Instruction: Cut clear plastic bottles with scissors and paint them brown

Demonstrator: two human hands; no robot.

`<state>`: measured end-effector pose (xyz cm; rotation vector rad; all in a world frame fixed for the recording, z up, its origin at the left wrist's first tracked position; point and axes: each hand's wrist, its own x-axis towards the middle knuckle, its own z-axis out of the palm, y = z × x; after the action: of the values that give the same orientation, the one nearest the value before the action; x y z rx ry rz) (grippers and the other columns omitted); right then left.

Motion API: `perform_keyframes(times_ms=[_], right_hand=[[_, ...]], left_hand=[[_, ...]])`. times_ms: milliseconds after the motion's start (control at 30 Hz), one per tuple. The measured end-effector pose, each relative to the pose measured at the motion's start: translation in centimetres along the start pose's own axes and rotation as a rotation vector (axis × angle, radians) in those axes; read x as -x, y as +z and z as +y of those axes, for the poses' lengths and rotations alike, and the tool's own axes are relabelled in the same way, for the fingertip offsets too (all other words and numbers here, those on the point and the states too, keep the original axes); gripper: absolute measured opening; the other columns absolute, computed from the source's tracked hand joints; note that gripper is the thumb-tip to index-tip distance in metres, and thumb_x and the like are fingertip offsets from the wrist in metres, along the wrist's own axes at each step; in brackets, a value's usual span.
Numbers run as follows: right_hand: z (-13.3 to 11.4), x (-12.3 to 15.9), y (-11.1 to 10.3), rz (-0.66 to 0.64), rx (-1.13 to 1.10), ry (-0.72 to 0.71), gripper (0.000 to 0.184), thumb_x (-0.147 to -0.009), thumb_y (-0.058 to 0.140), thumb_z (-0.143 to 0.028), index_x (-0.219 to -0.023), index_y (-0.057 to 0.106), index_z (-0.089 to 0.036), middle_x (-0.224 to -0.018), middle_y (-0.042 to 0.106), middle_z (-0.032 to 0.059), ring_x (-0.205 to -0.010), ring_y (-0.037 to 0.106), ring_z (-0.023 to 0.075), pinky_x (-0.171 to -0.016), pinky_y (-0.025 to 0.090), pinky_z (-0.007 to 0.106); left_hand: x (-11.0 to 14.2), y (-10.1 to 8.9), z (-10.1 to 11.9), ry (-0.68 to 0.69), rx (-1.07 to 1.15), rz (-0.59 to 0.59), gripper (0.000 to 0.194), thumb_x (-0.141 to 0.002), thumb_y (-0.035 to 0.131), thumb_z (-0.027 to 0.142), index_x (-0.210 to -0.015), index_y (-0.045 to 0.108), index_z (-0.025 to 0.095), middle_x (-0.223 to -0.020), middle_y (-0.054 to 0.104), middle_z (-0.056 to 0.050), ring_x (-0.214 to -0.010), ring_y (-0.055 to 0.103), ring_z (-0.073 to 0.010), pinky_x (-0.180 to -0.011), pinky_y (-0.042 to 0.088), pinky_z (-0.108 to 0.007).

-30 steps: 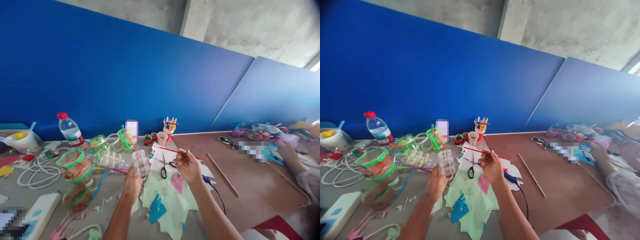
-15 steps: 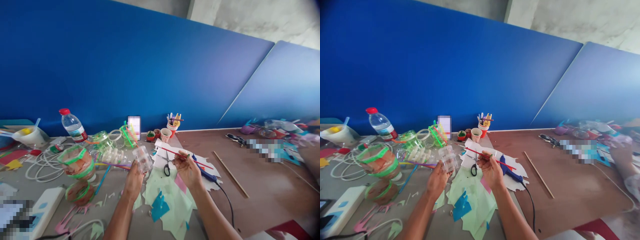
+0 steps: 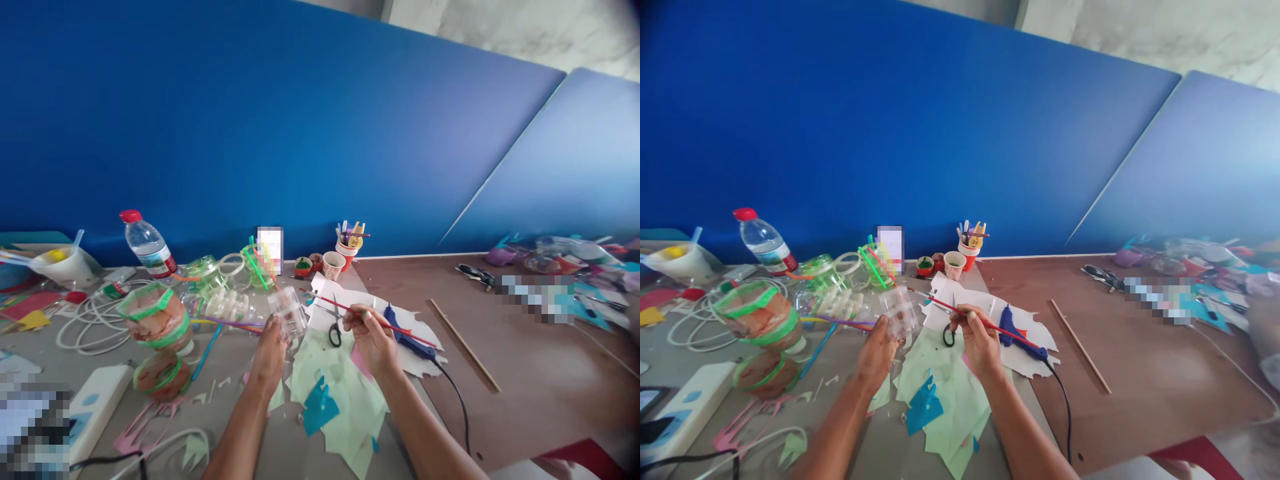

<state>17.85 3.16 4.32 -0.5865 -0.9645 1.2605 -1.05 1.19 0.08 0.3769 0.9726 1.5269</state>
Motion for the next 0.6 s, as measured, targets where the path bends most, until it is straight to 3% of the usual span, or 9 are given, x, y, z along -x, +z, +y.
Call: perform_keyframes(times_ms=[133,333,600], right_hand=[[0.07,0.17,-0.19,-0.059,0.076,-0.082,0.015,-0.08,0.065,-0.034,-0.082,0.072,-0.021,-0.072,0.063,0.0044,-0.064,0.057,0.017,-0.06,0.044,0.031],[0.07,0.58,-0.34,-0.103,0.165,-0.083,0.018,-0.083,0.063,-0.036,-0.087,0.072,-0.021,-0.072,0.062,0.0041,-0.062,0.056,0.0162,-0.06,0.043,0.031],[0.29,0.81,-0.51,-0.115,0.218,-0.083,0.015,-0.085,0.062,-0.033,-0.09,0.072,-0.023,-0.073,0.063,0.0028,-0.061,0.058,0.0153,-0.059,0.044,0.03]], left_hand=[[0.19,0.28,0.18,-0.001,-0.012,0.071,0.036,-0.072,0.068,0.045,-0.101,0.059,0.024,-0.113,0.067,-0.006,-0.116,0.058,-0.0256,-0.101,0.042,-0.04],[0.38,0.47,0.35,0.0,-0.018,0.13,0.037,-0.07,0.071,0.043,-0.1,0.058,0.026,-0.114,0.067,-0.006,-0.118,0.057,-0.0259,-0.099,0.044,-0.039],[0.95,0.62,0.7,0.011,-0.03,0.088,0.035,-0.071,0.071,0.041,-0.101,0.059,0.027,-0.116,0.067,-0.005,-0.121,0.055,-0.026,-0.102,0.042,-0.039]])
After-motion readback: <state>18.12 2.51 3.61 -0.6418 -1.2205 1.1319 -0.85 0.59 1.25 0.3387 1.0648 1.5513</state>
